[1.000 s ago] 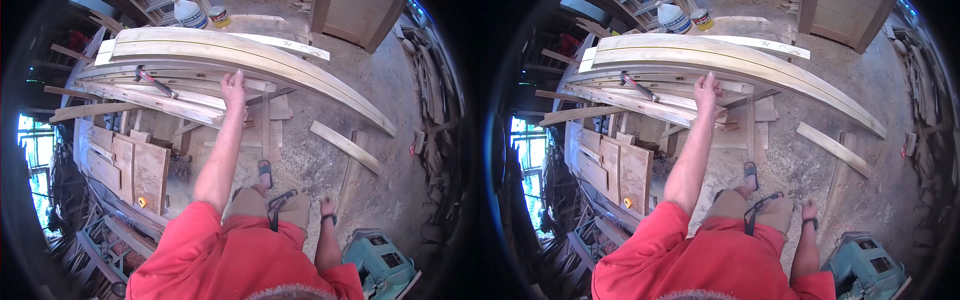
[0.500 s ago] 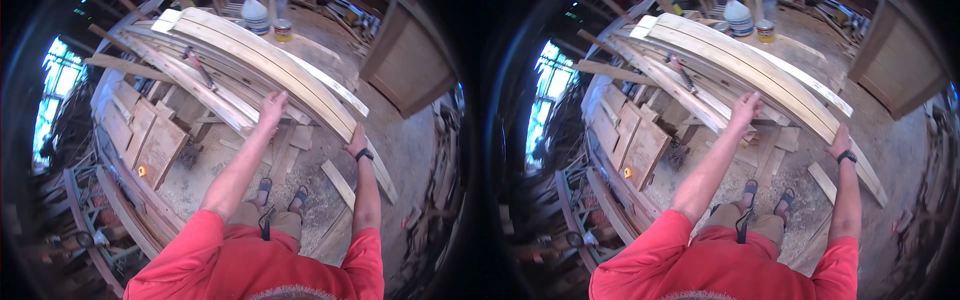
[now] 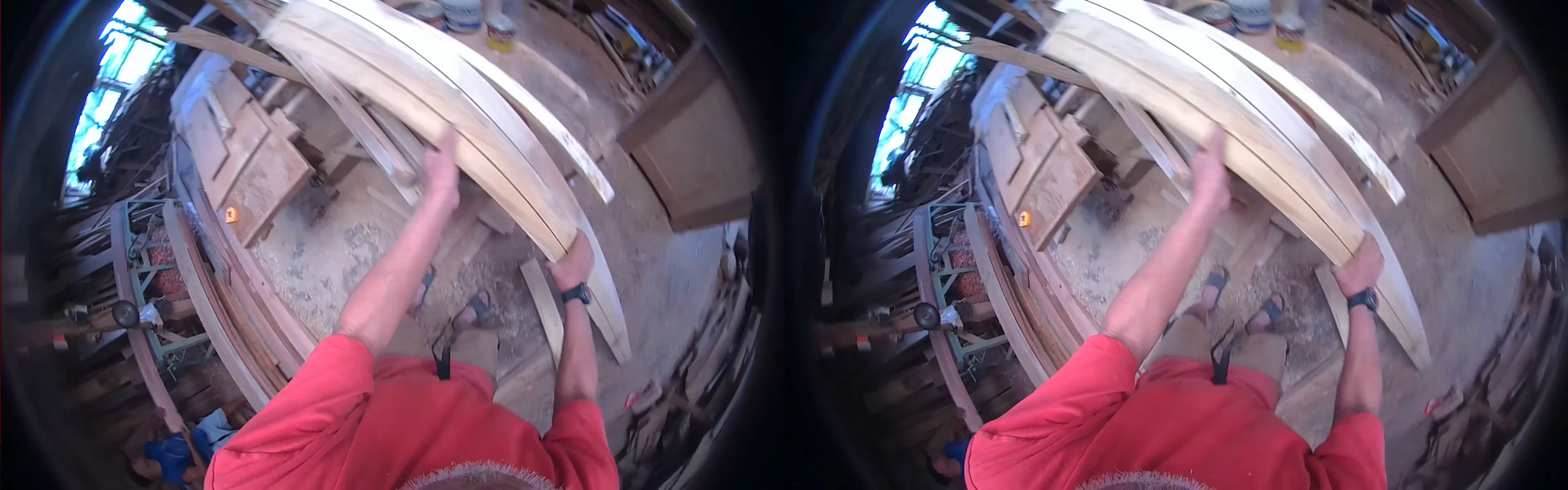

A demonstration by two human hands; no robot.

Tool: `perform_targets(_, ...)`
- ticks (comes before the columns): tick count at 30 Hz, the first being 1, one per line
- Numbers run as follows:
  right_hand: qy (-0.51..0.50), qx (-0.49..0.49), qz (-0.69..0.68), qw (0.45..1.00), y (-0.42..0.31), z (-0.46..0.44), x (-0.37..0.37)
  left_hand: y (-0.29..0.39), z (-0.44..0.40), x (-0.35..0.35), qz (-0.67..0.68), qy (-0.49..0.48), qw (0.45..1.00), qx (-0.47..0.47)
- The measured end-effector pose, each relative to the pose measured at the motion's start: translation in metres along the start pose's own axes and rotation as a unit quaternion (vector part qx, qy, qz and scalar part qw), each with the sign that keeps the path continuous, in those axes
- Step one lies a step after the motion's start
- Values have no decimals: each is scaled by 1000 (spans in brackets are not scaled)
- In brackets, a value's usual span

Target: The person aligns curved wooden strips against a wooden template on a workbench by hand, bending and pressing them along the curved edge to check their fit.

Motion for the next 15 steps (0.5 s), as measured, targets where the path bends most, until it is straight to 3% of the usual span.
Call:
perform_targets(1, 48, -35, -4, 998, -6, 15, 2, 2, 13, -9, 93, 33, 994, -51)
perform_targets(2, 96, -58, 2, 994, -9, 32, 2, 9, 26, -19, 135, 55, 988, -42)
perform_targets(3, 78, -49, -37, 995, -18, 46, -6, -7, 19, -40, 179, -31, 979, -87)
perform_targets(4, 99, -49, -9, 994, -12, 69, 8, 27, 66, -39, 149, -23, 984, -97)
perform_targets(6, 44, 18, -38, 998, -18, 103, 16, 25, 86, -69, 145, -12, 989, -36)
perform_targets(9, 57, 62, 43, 996, -46, 158, -1, 30, 123, -115, 76, 17, 997, 29)
perform_targets(11, 79, 115, -129, 982, -52, 199, -1, 29, 140, -150, 60, 16, 997, 52)
perform_targets(12, 83, 130, -118, 981, -49, 222, 6, 27, 144, -167, 58, 14, 996, 59)
perform_targets(14, 204, 223, -222, 927, -3, 281, 31, 18, 161, -191, 79, -5, 996, 46)
perform_targets(15, 281, 299, -371, 833, 28, 304, 61, 15, 164, -206, 96, -7, 994, 43)
Point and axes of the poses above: each hand's wrist, its own z-axis away from the middle knuckle, its own x-axis out of the palm, y = z × x, the point moved 5 cm from there along -z, towards the middle knuckle, and after that the axes turned 2 degrees about -x, right-handed, at the moved point
